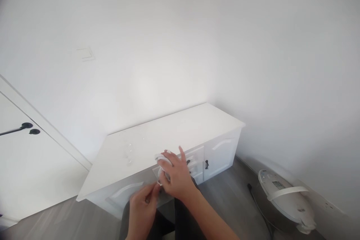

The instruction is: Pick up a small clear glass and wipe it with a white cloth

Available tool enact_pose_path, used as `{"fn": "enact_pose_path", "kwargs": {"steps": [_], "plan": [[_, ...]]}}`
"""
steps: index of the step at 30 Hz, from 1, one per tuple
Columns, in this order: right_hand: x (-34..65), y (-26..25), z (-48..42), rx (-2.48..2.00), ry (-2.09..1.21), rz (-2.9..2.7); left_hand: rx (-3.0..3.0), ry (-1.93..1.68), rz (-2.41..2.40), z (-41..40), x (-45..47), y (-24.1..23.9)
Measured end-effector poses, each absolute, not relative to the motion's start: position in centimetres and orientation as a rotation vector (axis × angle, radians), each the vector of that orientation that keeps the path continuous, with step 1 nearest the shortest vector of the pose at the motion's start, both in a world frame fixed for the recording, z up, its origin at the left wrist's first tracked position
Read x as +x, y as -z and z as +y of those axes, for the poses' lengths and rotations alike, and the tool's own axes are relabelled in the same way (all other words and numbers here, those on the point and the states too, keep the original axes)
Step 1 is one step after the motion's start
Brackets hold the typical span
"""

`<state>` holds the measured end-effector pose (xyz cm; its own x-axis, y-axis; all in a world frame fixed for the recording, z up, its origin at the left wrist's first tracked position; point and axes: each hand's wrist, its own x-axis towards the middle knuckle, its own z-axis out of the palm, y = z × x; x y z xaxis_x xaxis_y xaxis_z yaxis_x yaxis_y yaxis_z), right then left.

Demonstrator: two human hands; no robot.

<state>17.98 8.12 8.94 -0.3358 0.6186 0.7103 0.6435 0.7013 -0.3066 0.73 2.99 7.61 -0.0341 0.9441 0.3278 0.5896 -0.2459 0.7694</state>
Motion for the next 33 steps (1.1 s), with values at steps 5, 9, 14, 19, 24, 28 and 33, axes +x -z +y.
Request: {"fn": "enact_pose_path", "kwargs": {"steps": [5,9,14,19,24,28,33], "plan": [[18.2,-10.8,7.7,-0.851,-0.485,-2.198,2.627,-1.262,1.4,3.3,-1.6,-7.1],[18.7,-11.2,8.1,-0.92,-1.299,-1.764,2.733,-1.332,1.158,3.6,-3.0,-6.5],[17.6,-10.0,8.1,-0.54,-1.798,-0.69,1.789,-1.468,1.342,3.0,-2.6,-4.9],[12.9,-7.3,6.0,-0.504,-1.718,-0.5,0.728,-1.508,1.103,2.8,0.2,-3.5],[9.1,-3.2,3.2,-0.946,-1.207,-1.074,0.503,-1.533,1.249,2.8,1.3,-3.1],[10.7,-2.9,3.8,-0.911,-0.462,-1.765,0.791,-1.426,1.345,2.3,0.8,-3.4],[13.7,-7.1,5.0,-0.994,-0.188,-2.06,1.129,-1.313,1.528,1.3,0.3,-3.6]]}}
